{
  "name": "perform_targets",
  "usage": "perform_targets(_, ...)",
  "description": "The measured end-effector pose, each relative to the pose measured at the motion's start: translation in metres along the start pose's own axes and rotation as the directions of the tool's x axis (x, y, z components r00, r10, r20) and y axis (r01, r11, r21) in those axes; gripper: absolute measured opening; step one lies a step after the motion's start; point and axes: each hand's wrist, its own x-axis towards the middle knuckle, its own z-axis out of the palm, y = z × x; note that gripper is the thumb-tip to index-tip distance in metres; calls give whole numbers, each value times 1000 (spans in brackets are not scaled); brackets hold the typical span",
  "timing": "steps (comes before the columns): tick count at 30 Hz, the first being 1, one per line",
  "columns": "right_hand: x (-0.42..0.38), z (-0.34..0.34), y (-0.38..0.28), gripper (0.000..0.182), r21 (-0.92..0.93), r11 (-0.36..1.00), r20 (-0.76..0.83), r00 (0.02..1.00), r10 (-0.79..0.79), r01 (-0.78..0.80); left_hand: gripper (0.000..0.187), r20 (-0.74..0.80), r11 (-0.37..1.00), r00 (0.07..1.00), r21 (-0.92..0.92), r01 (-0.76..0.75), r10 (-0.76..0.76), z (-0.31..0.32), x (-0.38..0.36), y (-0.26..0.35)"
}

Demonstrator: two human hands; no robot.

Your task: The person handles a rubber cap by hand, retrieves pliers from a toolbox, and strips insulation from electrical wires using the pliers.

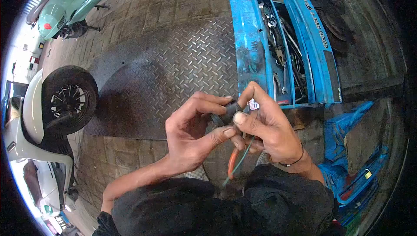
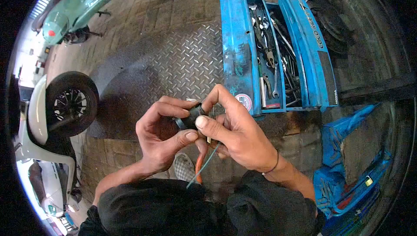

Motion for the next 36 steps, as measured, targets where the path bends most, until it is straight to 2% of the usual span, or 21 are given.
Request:
perform_targets(3, -3, 0, -5, 26, -59, 998, -6, 1000, 0, 0, 40, -9, 998, 998, 2, -55, 55, 0, 3, 1)
perform_targets(7, -8, 1, -9, 29, -93, 996, 4, 1000, -7, 8, 44, -14, 998, 999, -44, -47, 46, 0, 1, 2)
perform_targets(12, -11, 1, -9, 30, -55, 998, 10, 1000, -7, 8, 42, 26, 977, 987, 140, -160, 158, -3, 3, 6)
perform_targets(22, -9, 1, -9, 28, -35, 999, 18, 1000, 4, -3, 35, 52, 943, 970, 227, -244, 239, -4, 6, 7)
perform_targets(24, -7, 4, -8, 28, -16, 1000, 4, 1000, 14, -14, 34, 87, 962, 979, 188, -196, 182, -1, 4, 8)
perform_targets(28, -7, 0, -5, 26, -41, 999, 24, 999, 34, -33, 35, 94, 953, 973, 201, -227, 212, -2, 1, 2)
perform_targets(30, -8, 0, -6, 26, -53, 998, 14, 1000, 26, -25, 39, -14, 994, 996, 55, -90, 91, 0, -2, 1)
perform_targets(31, -8, 0, -8, 25, -70, 997, 10, 1000, 15, -15, 39, -16, 994, 995, 53, -93, 94, 2, -1, 2)
perform_targets(33, -9, 1, -11, 26, -72, 997, 25, 1000, 5, -3, 44, -41, 994, 999, -108, -18, 14, 3, 1, 5)
perform_targets(36, -10, 1, -13, 26, -86, 996, 39, 999, -2, 6, 43, -48, 989, 999, -150, 1, -8, 3, 1, 5)
